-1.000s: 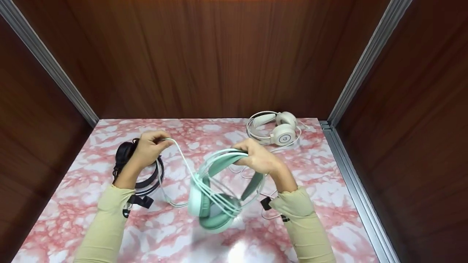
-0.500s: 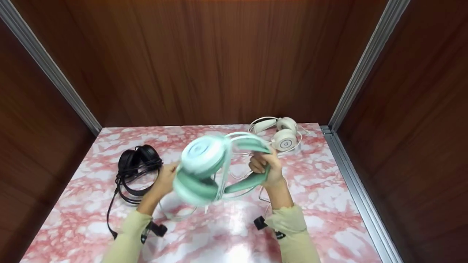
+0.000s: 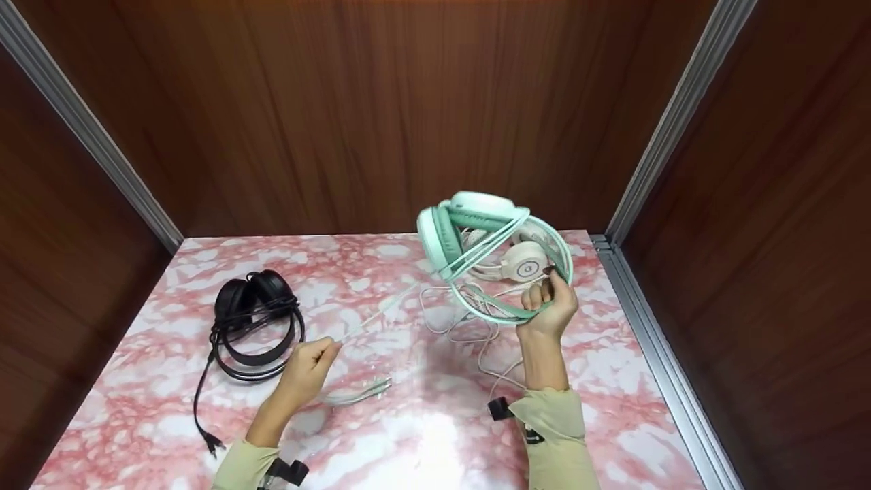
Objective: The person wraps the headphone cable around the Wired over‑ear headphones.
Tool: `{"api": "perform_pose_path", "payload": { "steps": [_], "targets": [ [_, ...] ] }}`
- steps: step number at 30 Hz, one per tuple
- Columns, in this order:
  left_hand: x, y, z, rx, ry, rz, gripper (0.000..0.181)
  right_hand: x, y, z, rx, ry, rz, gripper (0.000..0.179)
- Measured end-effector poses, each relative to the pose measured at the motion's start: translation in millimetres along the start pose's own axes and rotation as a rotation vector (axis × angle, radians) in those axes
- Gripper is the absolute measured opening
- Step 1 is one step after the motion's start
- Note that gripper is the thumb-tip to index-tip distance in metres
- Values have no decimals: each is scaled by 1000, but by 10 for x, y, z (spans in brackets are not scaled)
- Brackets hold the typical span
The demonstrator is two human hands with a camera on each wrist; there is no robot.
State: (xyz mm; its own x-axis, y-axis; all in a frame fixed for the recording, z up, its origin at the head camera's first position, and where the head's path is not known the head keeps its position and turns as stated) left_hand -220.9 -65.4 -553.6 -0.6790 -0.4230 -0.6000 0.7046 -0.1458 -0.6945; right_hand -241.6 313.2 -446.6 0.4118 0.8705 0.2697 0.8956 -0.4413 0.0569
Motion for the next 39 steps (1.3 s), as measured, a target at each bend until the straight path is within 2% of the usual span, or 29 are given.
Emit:
{"api": "perform_pose_path", "payload": {
  "steps": [3,7,14,21,24,26,31,33,35,39],
  "targets": [
    [-70,13,35,-3,-24,-37,46,-20,0,62,-69,114,60,35],
    [-114,41,50,12,-38,-68,45,-46,16,85,-101,179,116,34],
    [-186,64,70,68,-31,-24,42,-105,24,-20,-78,321,306,26],
    [-317,87,94,140,-49,-4,39,-114,3,-107,-71,522,564,16],
    [-350,91,139,186,-62,36,39,-89,-69,-114,-85,608,619,14],
    [-382,78,179,223,-63,66,39,-75,-122,-117,-91,689,645,15],
    [-465,-11,288,282,-110,106,26,-58,-233,-118,-80,1016,819,15],
    [-483,-63,332,287,-153,99,15,-57,-269,-112,-78,1132,888,12],
    [-492,-121,380,275,-206,84,10,-56,-299,-105,-67,1208,922,11],
    [-483,-241,488,193,-342,0,13,-53,-341,-96,-36,1318,961,12]
  ]
}}
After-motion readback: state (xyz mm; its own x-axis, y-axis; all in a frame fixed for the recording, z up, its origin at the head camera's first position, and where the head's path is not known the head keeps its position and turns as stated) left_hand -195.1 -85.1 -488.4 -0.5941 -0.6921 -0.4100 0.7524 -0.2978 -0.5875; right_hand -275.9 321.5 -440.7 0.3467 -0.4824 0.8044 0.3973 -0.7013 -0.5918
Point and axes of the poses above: each hand's wrist, its own y-axis away from the middle knuckle, its own z-axis out of the back of the hand, x = y × z, the point moved 1 cm from there along -y, towards the middle knuckle, and after that the axes turned 8 degrees about -x, right-handed, at the moved point
